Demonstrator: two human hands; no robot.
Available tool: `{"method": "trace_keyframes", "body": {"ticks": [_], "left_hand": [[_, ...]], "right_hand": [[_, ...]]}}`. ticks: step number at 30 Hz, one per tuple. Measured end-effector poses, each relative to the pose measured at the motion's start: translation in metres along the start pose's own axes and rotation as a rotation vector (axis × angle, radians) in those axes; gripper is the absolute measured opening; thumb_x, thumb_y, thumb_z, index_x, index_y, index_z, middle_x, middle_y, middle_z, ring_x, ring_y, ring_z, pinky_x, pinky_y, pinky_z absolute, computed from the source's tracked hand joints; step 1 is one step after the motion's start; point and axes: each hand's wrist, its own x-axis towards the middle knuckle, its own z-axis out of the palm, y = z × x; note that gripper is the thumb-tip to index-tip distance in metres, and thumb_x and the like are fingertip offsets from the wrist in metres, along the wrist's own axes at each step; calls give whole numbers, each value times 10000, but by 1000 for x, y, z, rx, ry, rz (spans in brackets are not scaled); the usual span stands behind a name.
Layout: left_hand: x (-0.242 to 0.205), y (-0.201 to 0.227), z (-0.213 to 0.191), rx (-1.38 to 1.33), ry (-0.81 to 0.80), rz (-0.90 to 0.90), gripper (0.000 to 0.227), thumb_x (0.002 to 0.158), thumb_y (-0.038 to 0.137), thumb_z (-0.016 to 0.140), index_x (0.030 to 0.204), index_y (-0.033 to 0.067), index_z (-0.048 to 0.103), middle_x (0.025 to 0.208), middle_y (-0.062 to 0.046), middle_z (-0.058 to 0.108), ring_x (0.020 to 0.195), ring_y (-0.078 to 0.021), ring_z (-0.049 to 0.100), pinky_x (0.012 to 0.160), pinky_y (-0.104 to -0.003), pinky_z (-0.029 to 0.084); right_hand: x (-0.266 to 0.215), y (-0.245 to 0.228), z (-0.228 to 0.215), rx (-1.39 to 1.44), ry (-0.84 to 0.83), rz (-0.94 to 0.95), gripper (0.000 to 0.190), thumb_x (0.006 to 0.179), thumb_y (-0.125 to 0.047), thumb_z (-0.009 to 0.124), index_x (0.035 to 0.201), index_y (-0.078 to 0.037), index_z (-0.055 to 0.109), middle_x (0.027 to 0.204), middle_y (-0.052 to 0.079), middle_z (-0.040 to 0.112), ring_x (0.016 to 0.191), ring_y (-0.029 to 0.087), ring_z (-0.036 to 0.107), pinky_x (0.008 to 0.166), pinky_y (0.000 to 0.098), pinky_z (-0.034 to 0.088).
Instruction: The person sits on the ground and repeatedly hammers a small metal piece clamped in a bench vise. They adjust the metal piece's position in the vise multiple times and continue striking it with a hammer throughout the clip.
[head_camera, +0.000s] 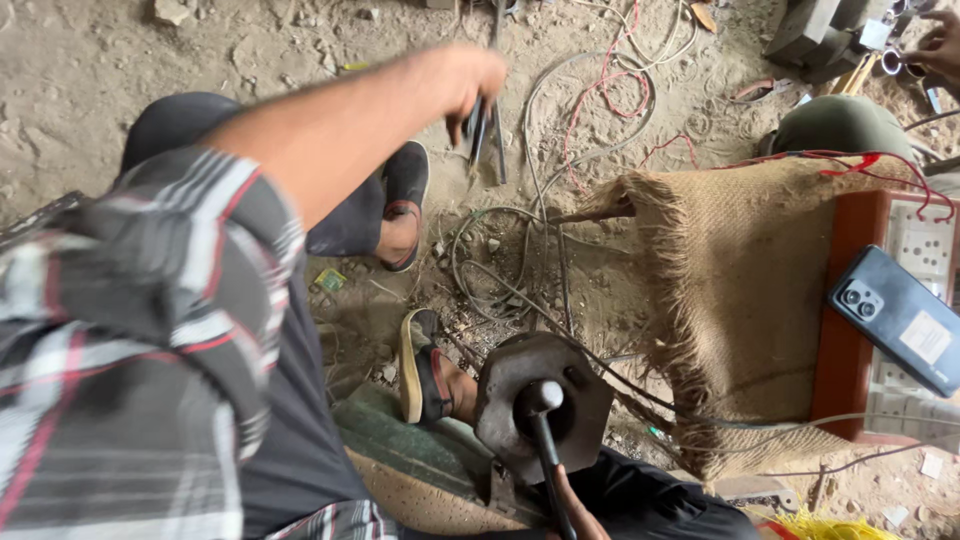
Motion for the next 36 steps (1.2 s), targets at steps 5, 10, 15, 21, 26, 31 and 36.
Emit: {"method": "trace_keyframes", "body": {"ticks": [5,10,15,21,26,31,36], "left_hand": [[-51,-13,-13,-117,-35,-59,311,945,141,452,1213,-12,488,854,-176,651,718,-330,669,613,-492,562],[-121,-66,-26,-231,-67,-186,298,945,119,451,1212,-12,479,863,-178,656,731,-332,678,626,-495,571],[-147,-96,-27,-302,-88,-243,288,944,96,450,1210,-11,470,871,-180,662,745,-335,687,639,-497,579],[-130,-105,-30,-183,-70,-112,322,948,89,492,1250,-21,497,880,-184,697,646,-300,686,547,-433,584],[-135,-96,-30,-26,-10,9,318,931,81,569,1229,-30,558,899,-165,696,606,-250,670,463,-377,561],[-157,-90,-17,93,25,177,272,889,67,616,1139,-39,611,935,-159,707,653,-233,708,482,-369,572],[-161,-88,0,256,38,240,348,883,197,726,1157,-4,653,1132,-180,685,988,-286,693,824,-418,580]], "right_hand": [[8,-23,-9,-41,78,-124,776,884,-48,560,1587,-298,346,1203,161,677,1066,384,688,828,448,551],[-13,-61,-4,-258,89,-46,770,897,-51,540,1593,-296,322,1206,165,663,1046,397,684,806,462,553],[-10,-90,3,-386,199,-151,757,898,-19,509,1585,-173,230,1209,239,642,926,445,680,710,511,547],[-5,-86,14,-344,298,-274,853,913,-25,542,1608,-21,47,1244,318,625,911,477,679,686,503,556],[0,-72,23,-373,286,-134,854,959,-66,545,1635,-81,22,1198,261,669,965,421,700,739,482,571],[-1,-66,27,-335,394,-270,829,955,-98,592,1627,-51,109,1240,290,651,1046,450,665,837,512,538],[-8,-81,24,-320,552,-242,763,943,-225,686,1589,-80,306,1345,325,551,1129,485,614,877,513,525]]}}
